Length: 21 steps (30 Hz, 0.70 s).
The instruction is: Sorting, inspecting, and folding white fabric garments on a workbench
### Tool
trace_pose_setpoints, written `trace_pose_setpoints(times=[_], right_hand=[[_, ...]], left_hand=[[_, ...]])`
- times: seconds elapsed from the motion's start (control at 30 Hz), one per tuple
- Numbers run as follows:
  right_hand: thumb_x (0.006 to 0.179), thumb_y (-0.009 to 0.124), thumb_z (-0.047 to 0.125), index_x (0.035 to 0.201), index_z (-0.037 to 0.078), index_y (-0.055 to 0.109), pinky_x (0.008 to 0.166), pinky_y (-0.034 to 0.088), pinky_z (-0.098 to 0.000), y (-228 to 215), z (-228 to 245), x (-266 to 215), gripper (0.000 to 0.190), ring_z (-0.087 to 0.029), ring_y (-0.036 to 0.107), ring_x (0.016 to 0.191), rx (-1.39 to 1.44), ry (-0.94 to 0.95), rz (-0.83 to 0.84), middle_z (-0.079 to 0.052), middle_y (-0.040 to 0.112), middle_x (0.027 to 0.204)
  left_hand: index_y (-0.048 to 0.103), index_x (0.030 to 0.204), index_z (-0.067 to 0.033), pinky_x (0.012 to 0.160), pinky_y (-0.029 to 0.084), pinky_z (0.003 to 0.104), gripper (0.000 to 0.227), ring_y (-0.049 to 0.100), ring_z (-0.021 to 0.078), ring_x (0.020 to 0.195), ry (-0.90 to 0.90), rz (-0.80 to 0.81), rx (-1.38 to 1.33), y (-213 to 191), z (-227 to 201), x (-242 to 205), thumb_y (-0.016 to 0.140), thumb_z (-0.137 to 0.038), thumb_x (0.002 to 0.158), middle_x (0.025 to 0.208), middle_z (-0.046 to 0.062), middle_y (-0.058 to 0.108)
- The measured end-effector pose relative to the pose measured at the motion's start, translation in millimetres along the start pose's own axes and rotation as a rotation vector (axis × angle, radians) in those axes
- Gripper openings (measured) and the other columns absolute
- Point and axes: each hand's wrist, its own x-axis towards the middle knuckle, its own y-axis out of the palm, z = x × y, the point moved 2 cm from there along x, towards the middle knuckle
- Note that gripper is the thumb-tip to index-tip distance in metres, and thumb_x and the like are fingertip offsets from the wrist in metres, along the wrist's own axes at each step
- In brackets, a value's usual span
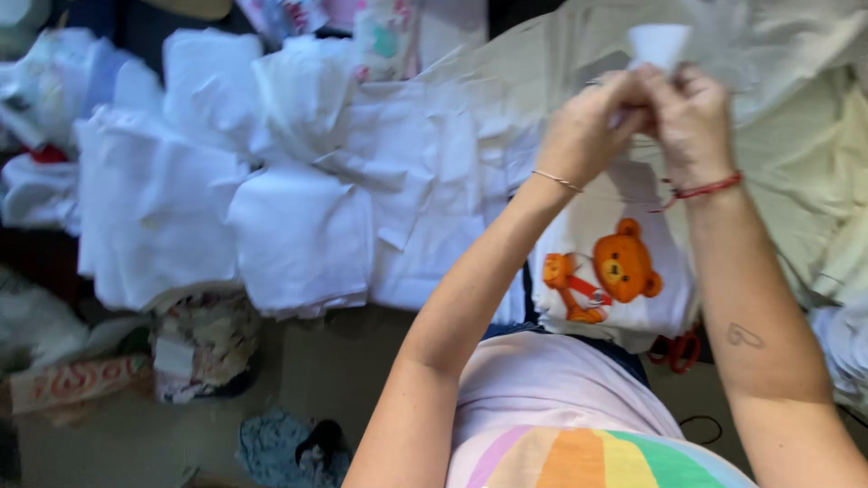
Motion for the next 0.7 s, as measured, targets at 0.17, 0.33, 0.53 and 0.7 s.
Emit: trace_pose_setpoints(times=[0.17, 0.33, 0.53, 0.7], right_hand=[[0.102, 0.055, 0.024, 0.089, 0.02, 0.047, 0.047, 0.035, -0.0146, 18.7, 7.4, -10.2, 0.015, 0.001, 0.041, 0.056, -0.019, -0.063, -0.008, 0.009, 0.045, 0.069], [0.1, 0.06, 0.027, 0.104, 0.018, 0.043, 0.079, 0.044, -0.0153, 67.1, 10.8, -9.9, 0.019, -0.001, 0.05, 0.088, -0.15, -0.207, 0.182, 0.007, 0.051, 0.098], [0.11, 0.058, 0.02, 0.118, 0.009, 0.047, 0.086, 0.038, -0.0246, 157.0, 45.7, -19.4, 0.018, -0.011, 0.046, 0.097, -0.379, -0.545, 0.299, -0.003, 0.05, 0.108], [0.116, 0.058, -0.012, 0.122, -0.012, 0.05, 0.081, 0.033, -0.0353, 260.4, 88.4, -111.0, 0.01, -0.027, 0.042, 0.088, -0.564, -0.905, 0.423, -0.022, 0.047, 0.115]], left_hand=[[0.049, 0.11, -0.0254, 0.085, 0.053, 0.024, 0.022, 0.067, 0.0076, 0.088, 0.048, 0.207, -0.103, -91.7, -25.9, -55.8, 0.054, -0.025, 0.089, 0.125, -0.011, 0.048], [0.059, 0.088, -0.0106, 0.075, 0.046, 0.029, 0.009, 0.06, 0.0173, 0.083, -0.077, -0.204, 0.255, -225.1, -0.1, -144.9, 0.061, -0.009, 0.079, 0.094, 0.001, 0.059], [0.059, 0.09, -0.0091, 0.073, 0.041, 0.033, 0.01, 0.053, 0.0205, 0.079, -0.491, -0.612, 0.618, -322.1, 36.8, -223.7, 0.059, -0.013, 0.08, 0.09, 0.005, 0.052], [0.054, 0.1, -0.0101, 0.074, 0.044, 0.034, 0.028, 0.055, 0.0196, 0.081, -0.731, -0.602, 0.463, -355.7, 52.6, -242.4, 0.056, -0.029, 0.08, 0.097, 0.008, 0.049]])
